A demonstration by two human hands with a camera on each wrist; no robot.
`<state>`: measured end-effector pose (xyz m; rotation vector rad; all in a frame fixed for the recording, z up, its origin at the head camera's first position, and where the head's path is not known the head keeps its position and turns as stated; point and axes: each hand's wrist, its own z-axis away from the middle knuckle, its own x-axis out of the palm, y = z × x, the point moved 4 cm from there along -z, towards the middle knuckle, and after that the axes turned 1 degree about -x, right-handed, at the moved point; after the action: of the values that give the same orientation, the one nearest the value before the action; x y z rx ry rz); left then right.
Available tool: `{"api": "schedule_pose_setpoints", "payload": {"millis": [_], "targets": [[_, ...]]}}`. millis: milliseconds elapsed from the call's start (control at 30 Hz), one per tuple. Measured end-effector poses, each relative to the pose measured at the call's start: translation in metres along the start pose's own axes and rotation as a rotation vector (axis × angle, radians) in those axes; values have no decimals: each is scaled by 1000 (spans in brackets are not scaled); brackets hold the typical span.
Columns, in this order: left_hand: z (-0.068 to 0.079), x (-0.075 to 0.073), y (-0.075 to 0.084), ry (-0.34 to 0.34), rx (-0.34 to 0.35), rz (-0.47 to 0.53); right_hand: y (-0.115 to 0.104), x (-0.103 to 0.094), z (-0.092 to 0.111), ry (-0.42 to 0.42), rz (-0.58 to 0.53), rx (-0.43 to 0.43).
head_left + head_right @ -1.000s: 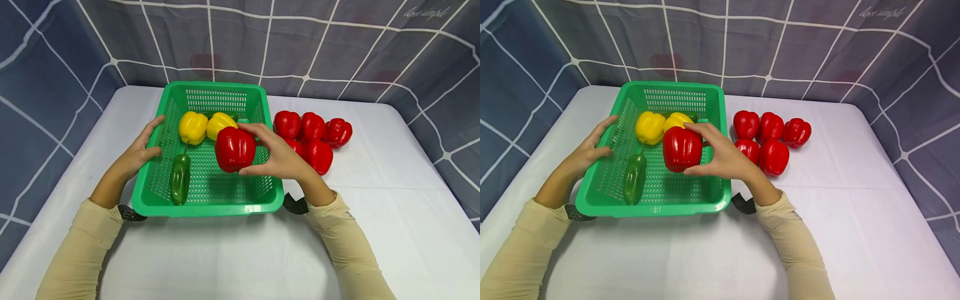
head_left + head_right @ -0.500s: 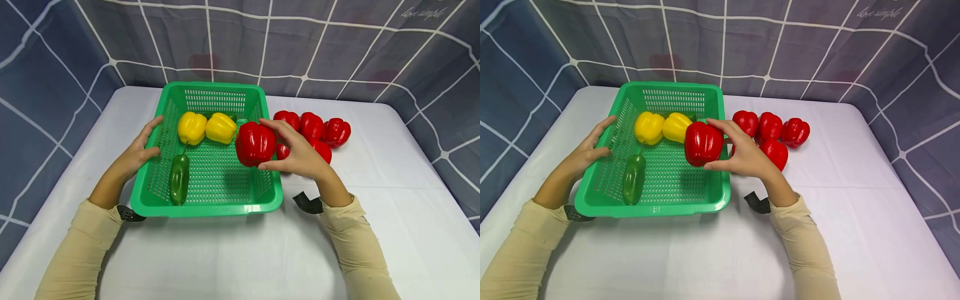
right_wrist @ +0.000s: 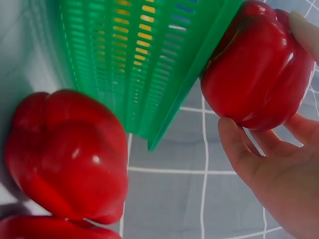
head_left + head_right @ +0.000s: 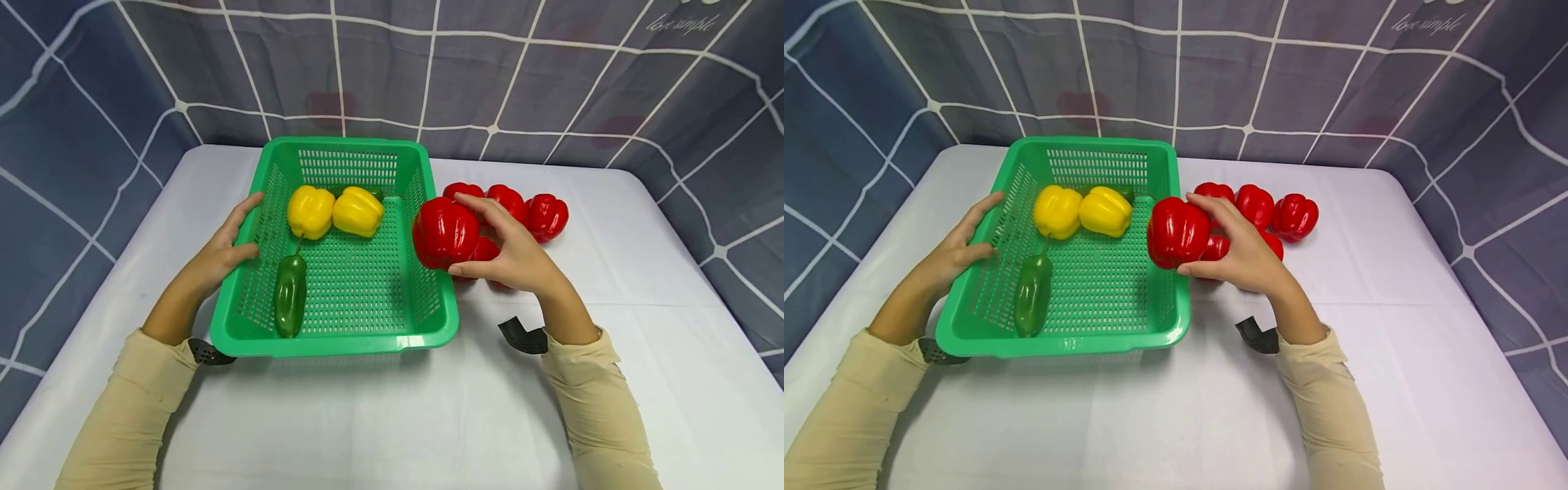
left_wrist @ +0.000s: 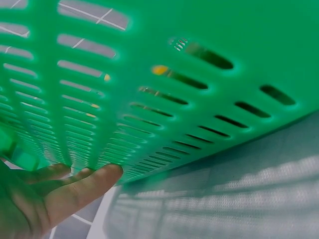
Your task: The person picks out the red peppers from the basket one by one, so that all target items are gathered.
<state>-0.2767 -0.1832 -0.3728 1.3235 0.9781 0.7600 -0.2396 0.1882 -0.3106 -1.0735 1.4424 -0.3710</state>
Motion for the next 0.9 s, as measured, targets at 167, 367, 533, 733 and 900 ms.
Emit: {"api": "schedule_pose_setpoints", "payload": {"millis": [167, 367, 533, 733, 900], "targets": [[1, 0, 0, -10, -1, 7, 4, -7, 5, 17, 9, -8], [1, 1, 0, -14, -9, 8, 10, -15, 12, 32, 14, 27], [0, 1, 0, -14, -7, 16, 18, -20, 17, 35, 14, 42], [1, 0, -1, -2, -8, 5, 25, -30, 23, 54, 24, 66], [0, 1, -1, 0, -8, -17, 29, -43, 27, 68, 19, 35]]}}
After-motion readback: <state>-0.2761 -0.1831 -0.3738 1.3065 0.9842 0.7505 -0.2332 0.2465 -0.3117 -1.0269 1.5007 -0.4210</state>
